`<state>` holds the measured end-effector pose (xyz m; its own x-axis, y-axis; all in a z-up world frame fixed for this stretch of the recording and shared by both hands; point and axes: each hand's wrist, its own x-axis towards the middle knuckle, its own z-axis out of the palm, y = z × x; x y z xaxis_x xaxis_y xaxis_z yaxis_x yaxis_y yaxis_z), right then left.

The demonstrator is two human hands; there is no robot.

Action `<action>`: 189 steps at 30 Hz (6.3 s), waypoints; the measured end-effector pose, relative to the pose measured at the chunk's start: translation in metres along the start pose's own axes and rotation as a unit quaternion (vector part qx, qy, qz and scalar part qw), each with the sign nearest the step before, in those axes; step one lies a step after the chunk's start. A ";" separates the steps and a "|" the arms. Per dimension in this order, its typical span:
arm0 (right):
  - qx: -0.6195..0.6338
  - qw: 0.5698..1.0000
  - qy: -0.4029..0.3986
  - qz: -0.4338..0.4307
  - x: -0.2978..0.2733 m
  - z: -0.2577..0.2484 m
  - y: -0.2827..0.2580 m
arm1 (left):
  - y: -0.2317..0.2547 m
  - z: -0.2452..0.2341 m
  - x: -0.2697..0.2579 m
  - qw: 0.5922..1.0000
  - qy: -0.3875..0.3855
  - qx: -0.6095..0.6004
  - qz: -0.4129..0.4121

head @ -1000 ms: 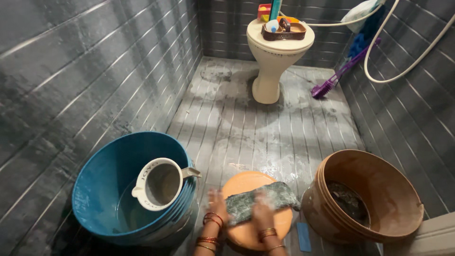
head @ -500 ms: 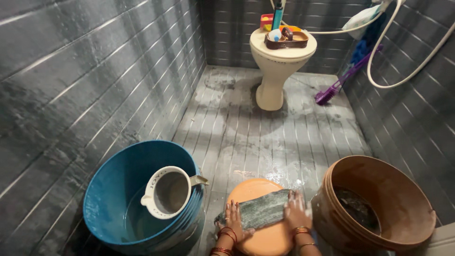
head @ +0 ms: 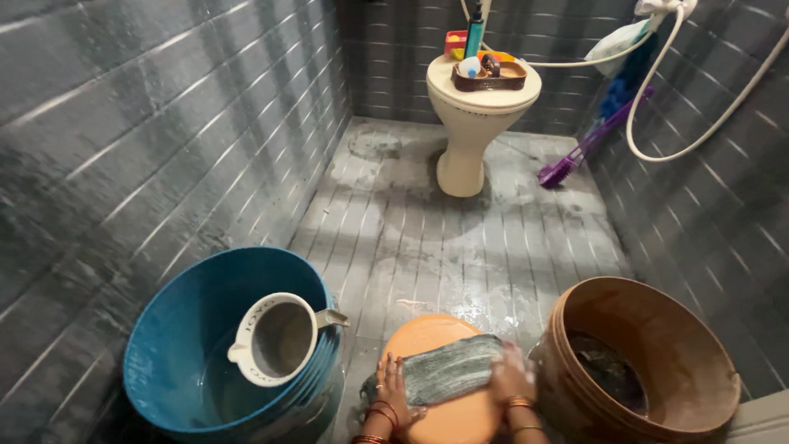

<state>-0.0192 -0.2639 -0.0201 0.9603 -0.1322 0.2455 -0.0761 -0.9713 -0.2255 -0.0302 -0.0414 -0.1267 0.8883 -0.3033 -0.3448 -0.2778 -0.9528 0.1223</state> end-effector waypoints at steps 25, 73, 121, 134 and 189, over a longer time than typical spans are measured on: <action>-0.151 0.950 -0.236 -0.140 -0.029 0.040 -0.059 | 0.007 -0.007 -0.012 0.985 -0.001 -0.122 -0.123; -0.007 1.000 -0.007 0.010 -0.007 0.003 -0.014 | 0.010 0.017 0.003 0.972 0.027 -0.153 -0.175; 0.331 0.899 0.288 -0.004 0.057 -0.055 0.049 | 0.006 -0.189 -0.067 0.761 0.607 -0.135 0.186; -0.098 0.950 -0.276 0.111 0.005 0.036 0.036 | 0.008 -0.032 0.000 0.982 -0.032 -0.183 -0.024; -0.128 0.968 -0.185 -0.107 -0.043 0.005 -0.045 | -0.004 -0.035 -0.015 0.967 0.038 -0.234 -0.091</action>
<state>-0.0557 -0.2133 -0.0246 0.9881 0.1122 -0.1049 0.1176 -0.9920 0.0468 -0.0298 -0.0326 -0.0892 0.9360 -0.1116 -0.3340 0.0665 -0.8754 0.4788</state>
